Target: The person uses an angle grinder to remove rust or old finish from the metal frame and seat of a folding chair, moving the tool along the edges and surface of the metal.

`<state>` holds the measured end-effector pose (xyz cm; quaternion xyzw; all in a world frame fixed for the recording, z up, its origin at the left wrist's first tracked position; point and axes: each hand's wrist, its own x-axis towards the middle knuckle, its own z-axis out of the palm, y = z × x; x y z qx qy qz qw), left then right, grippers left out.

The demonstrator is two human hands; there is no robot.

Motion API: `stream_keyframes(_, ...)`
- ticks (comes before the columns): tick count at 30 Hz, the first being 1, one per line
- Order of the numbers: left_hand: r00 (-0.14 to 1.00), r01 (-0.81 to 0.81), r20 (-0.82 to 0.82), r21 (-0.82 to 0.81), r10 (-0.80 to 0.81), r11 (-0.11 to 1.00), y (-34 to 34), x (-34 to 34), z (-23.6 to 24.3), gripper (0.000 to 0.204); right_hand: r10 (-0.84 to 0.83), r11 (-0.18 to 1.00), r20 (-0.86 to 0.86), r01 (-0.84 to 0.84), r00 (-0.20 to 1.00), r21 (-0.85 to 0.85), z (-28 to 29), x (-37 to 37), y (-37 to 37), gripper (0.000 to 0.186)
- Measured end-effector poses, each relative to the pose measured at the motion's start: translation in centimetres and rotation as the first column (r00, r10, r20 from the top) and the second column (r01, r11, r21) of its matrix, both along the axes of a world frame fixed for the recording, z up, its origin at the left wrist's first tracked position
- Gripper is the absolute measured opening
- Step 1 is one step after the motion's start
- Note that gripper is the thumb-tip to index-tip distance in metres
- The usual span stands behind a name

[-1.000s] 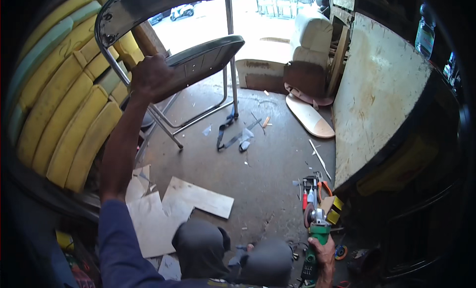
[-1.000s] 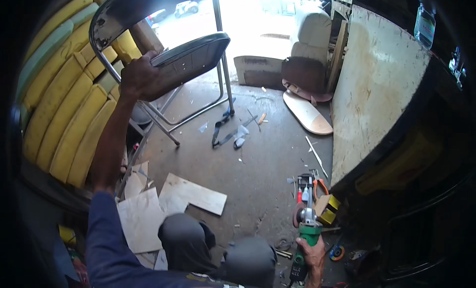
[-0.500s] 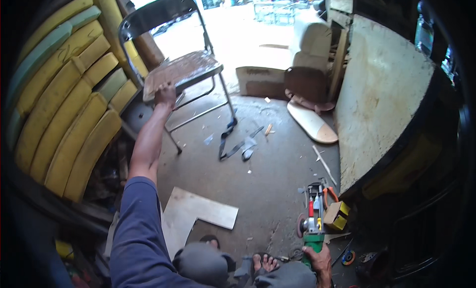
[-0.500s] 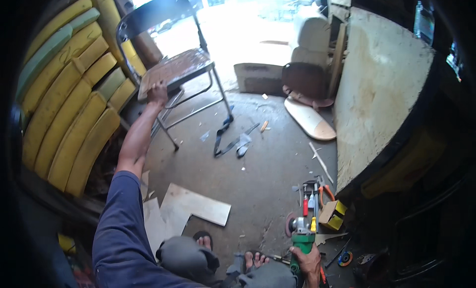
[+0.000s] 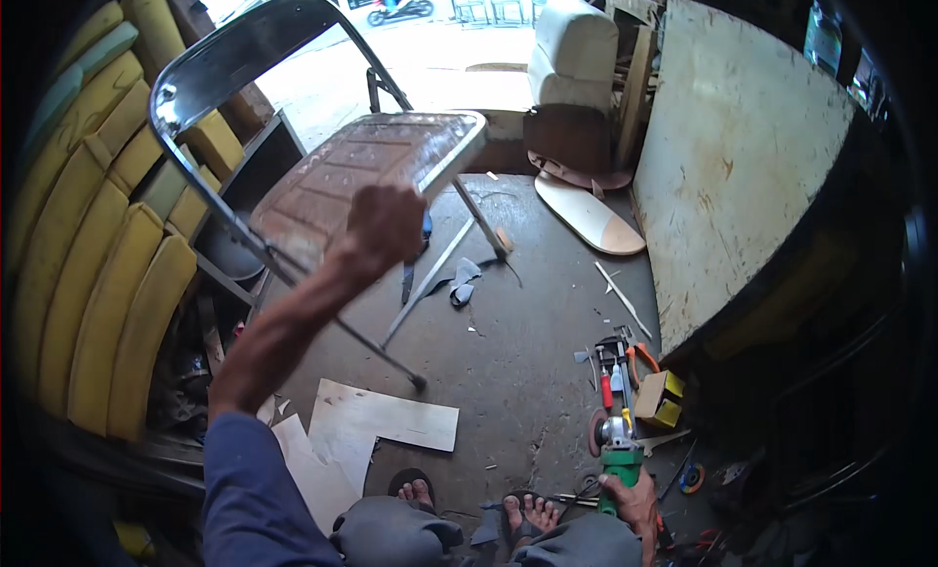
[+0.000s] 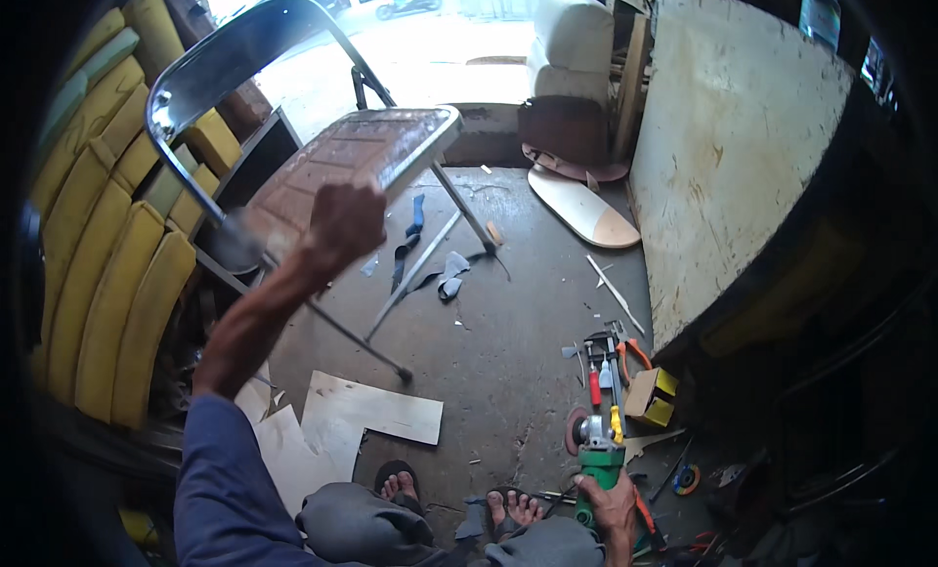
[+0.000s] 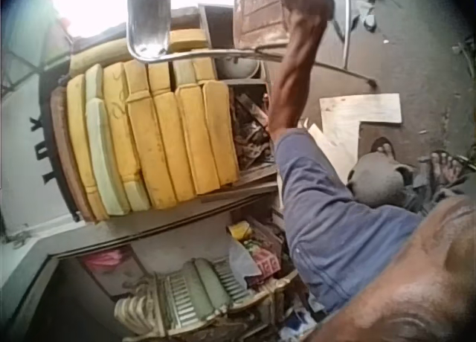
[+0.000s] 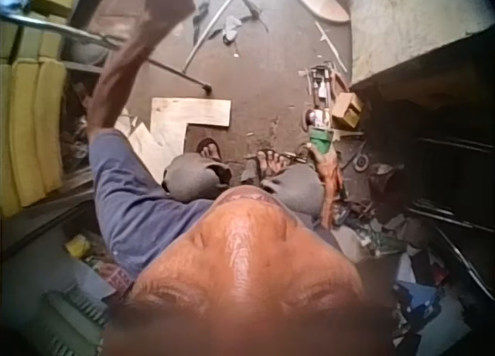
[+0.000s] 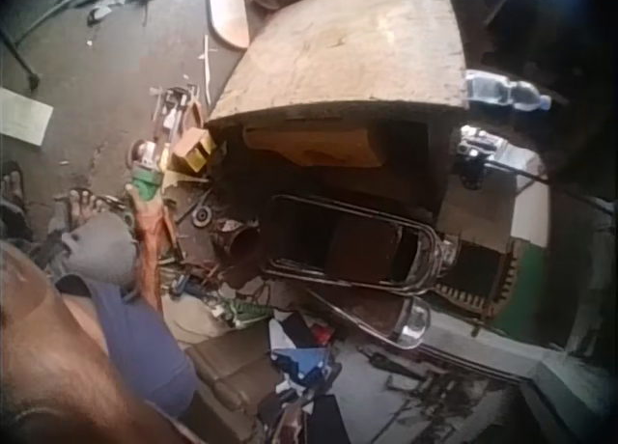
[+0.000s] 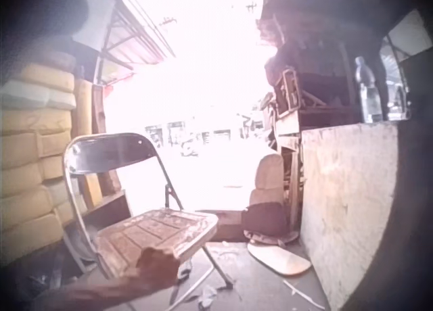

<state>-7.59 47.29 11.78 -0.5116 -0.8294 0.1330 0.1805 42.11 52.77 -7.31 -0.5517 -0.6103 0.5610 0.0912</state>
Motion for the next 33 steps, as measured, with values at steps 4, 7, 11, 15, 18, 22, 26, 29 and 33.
stream_keyframes(4, 0.992, 0.112, 0.054, 0.058, -0.115, 0.992, -3.5, 9.6, -0.9, 0.027, -0.015, 1.0, -0.127, 0.018, 0.992, 0.025, -1.1, -0.7, 1.1, 0.057)
stream_keyframes(7, 0.949, 0.159, 0.23, 0.231, -0.213, 0.96, -6.3, 10.4, -0.8, 0.034, 0.06, 0.983, -0.177, -0.028, 0.982, 0.181, -0.1, -1.5, 3.5, 0.055)
stream_keyframes(11, 0.76, -0.102, 0.475, 0.761, -0.443, 0.641, -11.8, 6.2, -5.3, 0.036, 0.117, 0.917, -0.379, 0.047, 0.918, 0.395, 4.5, -7.5, 6.9, 0.058)
stream_keyframes(15, 0.784, -0.117, 0.406, 0.839, -0.469, 0.532, -11.1, 6.2, -7.8, 0.043, 0.203, 0.844, -0.381, 0.036, 0.902, 0.535, 7.8, -14.2, 10.2, 0.057)
stream_keyframes(18, 0.787, -0.173, 0.374, 0.897, -0.49, 0.408, -11.1, 7.0, -9.0, 0.048, 0.248, 0.778, -0.316, 0.006, 0.916, 0.628, 7.6, -18.0, 12.1, 0.061)
stream_keyframes(22, 0.815, -0.149, 0.311, 0.928, -0.488, 0.342, -12.0, 6.9, -10.4, 0.048, 0.382, 0.662, -0.07, -0.22, 0.922, 0.716, 11.8, -20.3, 10.5, 0.064)
stream_keyframes(26, 0.798, -0.222, 0.351, 0.927, -0.49, 0.302, -12.8, 7.3, -9.9, 0.037, 0.566, 0.424, 0.213, -0.503, 0.796, 0.753, 16.4, -18.2, 5.5, 0.061)
stream_keyframes(29, 0.887, -0.21, 0.272, 0.958, -0.373, 0.197, -14.5, 4.5, -9.4, 0.031, 0.539, 0.436, 0.251, -0.521, 0.804, 0.734, 17.8, -17.8, 5.1, 0.065)
stream_keyframes(33, 0.949, -0.282, 0.264, 0.955, -0.174, -0.091, -20.0, -8.4, -4.9, 0.034, 0.476, 0.486, 0.282, -0.517, 0.833, 0.705, 19.1, -18.3, 3.1, 0.065)
